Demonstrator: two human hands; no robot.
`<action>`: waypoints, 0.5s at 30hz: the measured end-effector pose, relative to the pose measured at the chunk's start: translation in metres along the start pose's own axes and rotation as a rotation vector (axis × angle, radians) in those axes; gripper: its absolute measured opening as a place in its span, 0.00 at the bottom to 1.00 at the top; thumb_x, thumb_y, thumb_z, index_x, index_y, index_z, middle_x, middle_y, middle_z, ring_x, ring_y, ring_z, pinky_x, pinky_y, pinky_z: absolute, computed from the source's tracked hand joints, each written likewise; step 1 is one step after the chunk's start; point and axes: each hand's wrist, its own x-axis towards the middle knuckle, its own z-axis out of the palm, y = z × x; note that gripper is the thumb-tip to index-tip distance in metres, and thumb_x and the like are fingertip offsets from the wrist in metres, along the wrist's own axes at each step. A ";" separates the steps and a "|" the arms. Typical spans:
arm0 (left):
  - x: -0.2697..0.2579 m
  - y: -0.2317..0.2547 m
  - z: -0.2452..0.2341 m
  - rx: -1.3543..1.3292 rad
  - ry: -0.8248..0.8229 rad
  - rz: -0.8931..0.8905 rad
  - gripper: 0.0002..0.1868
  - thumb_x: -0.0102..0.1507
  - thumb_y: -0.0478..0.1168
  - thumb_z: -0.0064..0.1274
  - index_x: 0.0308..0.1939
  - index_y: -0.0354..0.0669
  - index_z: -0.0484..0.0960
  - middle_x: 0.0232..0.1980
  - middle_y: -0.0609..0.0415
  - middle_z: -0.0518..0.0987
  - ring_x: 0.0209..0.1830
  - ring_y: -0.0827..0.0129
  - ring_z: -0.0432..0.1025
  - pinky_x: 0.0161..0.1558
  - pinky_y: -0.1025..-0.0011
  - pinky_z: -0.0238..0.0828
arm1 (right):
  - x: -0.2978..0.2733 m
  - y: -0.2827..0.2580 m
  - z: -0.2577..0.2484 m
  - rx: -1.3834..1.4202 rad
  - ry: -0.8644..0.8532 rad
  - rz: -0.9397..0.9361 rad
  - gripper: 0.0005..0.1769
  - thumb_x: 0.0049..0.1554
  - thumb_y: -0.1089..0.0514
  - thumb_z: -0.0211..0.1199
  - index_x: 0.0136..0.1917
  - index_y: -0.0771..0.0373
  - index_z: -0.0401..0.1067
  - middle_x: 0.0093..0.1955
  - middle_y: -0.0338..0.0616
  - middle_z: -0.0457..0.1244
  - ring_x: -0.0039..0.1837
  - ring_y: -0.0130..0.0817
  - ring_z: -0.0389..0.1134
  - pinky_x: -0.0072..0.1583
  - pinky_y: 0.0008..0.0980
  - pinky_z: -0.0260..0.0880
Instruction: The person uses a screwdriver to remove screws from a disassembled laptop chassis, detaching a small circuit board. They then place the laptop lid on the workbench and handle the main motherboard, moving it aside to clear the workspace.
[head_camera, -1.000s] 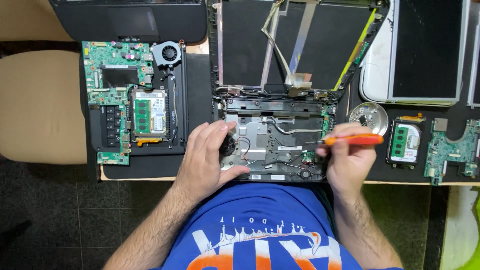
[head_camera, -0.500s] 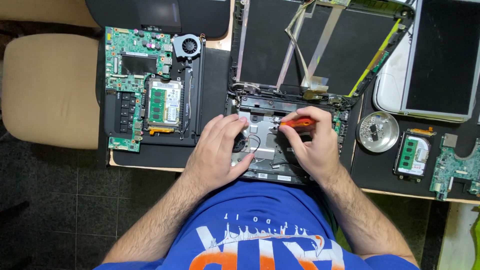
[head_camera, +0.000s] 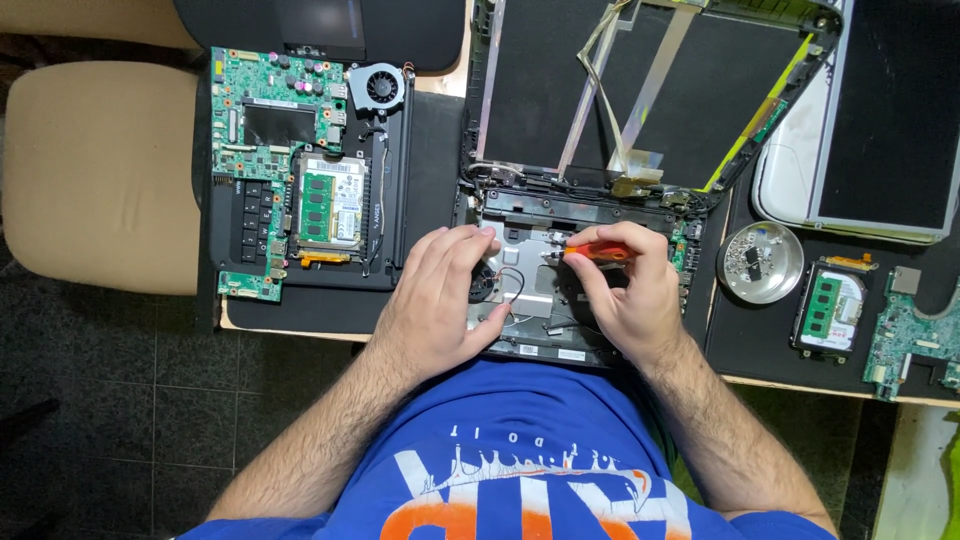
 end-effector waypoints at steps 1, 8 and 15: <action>0.000 0.001 0.000 0.000 0.001 0.000 0.49 0.69 0.45 0.76 0.88 0.31 0.69 0.75 0.40 0.84 0.83 0.41 0.76 0.88 0.35 0.66 | 0.000 0.000 0.000 0.000 -0.001 -0.001 0.24 0.71 0.69 0.80 0.71 0.72 0.67 0.58 0.54 0.81 0.54 0.50 0.86 0.55 0.41 0.89; 0.001 0.001 -0.002 -0.014 -0.007 -0.011 0.52 0.68 0.43 0.77 0.89 0.27 0.67 0.76 0.39 0.83 0.85 0.42 0.74 0.88 0.37 0.65 | -0.002 -0.001 0.001 -0.031 0.018 -0.055 0.24 0.70 0.71 0.80 0.69 0.72 0.68 0.57 0.53 0.81 0.53 0.50 0.86 0.54 0.39 0.88; 0.002 0.000 -0.003 -0.046 -0.025 -0.028 0.54 0.67 0.42 0.78 0.91 0.25 0.65 0.76 0.40 0.82 0.85 0.43 0.72 0.89 0.38 0.64 | -0.001 -0.002 0.000 -0.031 0.020 -0.087 0.22 0.71 0.71 0.79 0.69 0.72 0.67 0.57 0.53 0.81 0.53 0.50 0.85 0.54 0.41 0.88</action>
